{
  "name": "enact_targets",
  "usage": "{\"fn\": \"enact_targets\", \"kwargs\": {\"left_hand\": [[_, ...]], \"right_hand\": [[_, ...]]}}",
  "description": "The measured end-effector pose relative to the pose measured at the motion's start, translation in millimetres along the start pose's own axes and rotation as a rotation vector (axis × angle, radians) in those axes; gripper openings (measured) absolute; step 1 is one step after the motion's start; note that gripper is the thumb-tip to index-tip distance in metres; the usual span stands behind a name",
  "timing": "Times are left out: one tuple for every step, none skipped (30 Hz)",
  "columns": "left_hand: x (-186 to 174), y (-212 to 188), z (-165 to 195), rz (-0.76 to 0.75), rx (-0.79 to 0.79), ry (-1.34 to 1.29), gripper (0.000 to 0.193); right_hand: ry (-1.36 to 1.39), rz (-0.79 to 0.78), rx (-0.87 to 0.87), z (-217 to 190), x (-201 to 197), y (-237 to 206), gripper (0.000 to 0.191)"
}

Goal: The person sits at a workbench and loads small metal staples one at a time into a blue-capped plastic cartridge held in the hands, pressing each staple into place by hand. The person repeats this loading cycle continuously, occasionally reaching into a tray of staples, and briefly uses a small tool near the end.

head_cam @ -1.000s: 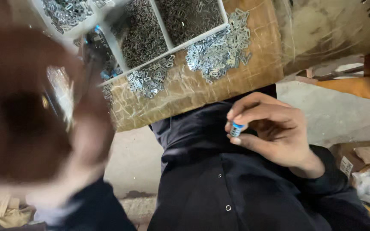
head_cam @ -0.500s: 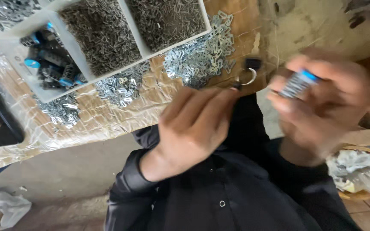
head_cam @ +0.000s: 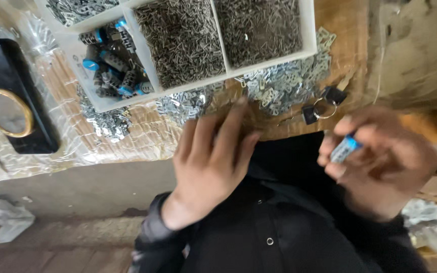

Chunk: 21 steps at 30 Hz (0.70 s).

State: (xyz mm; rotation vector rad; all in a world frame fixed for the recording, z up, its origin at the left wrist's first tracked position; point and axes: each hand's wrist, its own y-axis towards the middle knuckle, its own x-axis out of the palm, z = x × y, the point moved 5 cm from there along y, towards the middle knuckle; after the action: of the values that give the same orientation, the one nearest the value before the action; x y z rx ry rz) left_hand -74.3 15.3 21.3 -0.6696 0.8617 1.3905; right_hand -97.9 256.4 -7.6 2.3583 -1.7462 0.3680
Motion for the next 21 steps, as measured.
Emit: {"fn": "enact_targets", "kwargs": {"left_hand": [[-5.2, -1.0, -1.9, -0.022, 0.003, -0.078, 0.046], [-9.2, -1.6, -3.0, -0.054, 0.01, -0.155, 0.045], [-12.2, -1.2, -2.4, -0.043, 0.029, -0.146, 0.041], [-13.7, -0.6, -2.0, -0.036, 0.05, -0.138, 0.037], [-14.2, -0.2, -1.0, -0.026, 0.066, -0.129, 0.033], [-12.4, 0.6, -1.1, -0.027, 0.073, -0.029, 0.037], [-9.3, 1.0, -0.8, -0.024, 0.079, 0.068, 0.041], [-6.7, 1.2, -0.4, -0.024, 0.084, 0.16, 0.045], [-6.1, 0.4, -0.5, -0.025, 0.101, 0.112, 0.044], [-6.4, 0.0, -0.3, -0.024, 0.117, 0.062, 0.043], [-6.9, -0.2, -0.6, -0.02, 0.136, 0.012, 0.041], [-8.5, 0.9, -3.2, -0.011, 0.106, -0.035, 0.039], [-9.8, 2.4, -5.8, -0.009, 0.084, -0.079, 0.037], [-10.3, 4.7, -8.0, -0.018, 0.058, -0.124, 0.035], [-7.8, 7.7, -7.0, -0.042, 0.068, -0.043, 0.042], [-3.0, 11.9, -5.8, -0.053, 0.074, 0.041, 0.049], [0.7, 15.8, -4.3, -0.059, 0.079, 0.127, 0.056], [1.2, 17.9, -2.3, -0.043, 0.088, 0.105, 0.054], [0.4, 19.0, -0.4, -0.029, 0.097, 0.081, 0.051], [-0.8, 19.5, 1.5, -0.015, 0.111, 0.059, 0.048], [-1.9, 18.7, 1.8, -0.045, 0.108, 0.022, 0.048]], "right_hand": [[0.036, 0.044, 0.061, -2.9, 8.4, -8.8, 0.052], [0.076, 0.098, 0.125, -1.9, 14.4, -15.8, 0.047], [0.085, 0.094, 0.125, 0.0, 21.1, -20.8, 0.045], [0.096, 0.096, 0.125, 3.5, 27.3, -25.6, 0.043], [0.106, 0.092, 0.127, 6.4, 31.3, -29.9, 0.04], [0.139, 0.051, 0.139, 12.6, 36.4, -31.9, 0.04], [0.168, 0.007, 0.15, 19.3, 40.6, -32.4, 0.04], [0.194, -0.035, 0.165, 22.3, 44.7, -34.1, 0.039], [0.173, -0.057, 0.191, 23.2, 46.7, -35.6, 0.037], [0.149, -0.08, 0.218, 22.9, 48.3, -36.4, 0.035], [0.124, -0.103, 0.241, 22.2, 50.8, -37.0, 0.032], [0.097, -0.106, 0.223, 19.8, 50.9, -35.3, 0.032], [0.075, -0.101, 0.2, 18.2, 51.1, -33.0, 0.031], [0.057, -0.091, 0.186, 17.5, 52.6, -31.4, 0.031], [0.065, -0.078, 0.179, 17.9, 53.8, -29.8, 0.031], [0.073, -0.079, 0.169, 20.1, 54.7, -27.0, 0.03], [0.079, -0.085, 0.155, 20.4, 55.8, -25.6, 0.03], [0.07, -0.107, 0.149, 19.2, 57.6, -26.1, 0.029], [0.061, -0.129, 0.146, 19.0, 58.5, -26.2, 0.029], [0.053, -0.148, 0.137, 17.4, 58.7, -26.8, 0.028], [0.059, -0.136, 0.145, 14.9, 57.4, -28.3, 0.028]]}}
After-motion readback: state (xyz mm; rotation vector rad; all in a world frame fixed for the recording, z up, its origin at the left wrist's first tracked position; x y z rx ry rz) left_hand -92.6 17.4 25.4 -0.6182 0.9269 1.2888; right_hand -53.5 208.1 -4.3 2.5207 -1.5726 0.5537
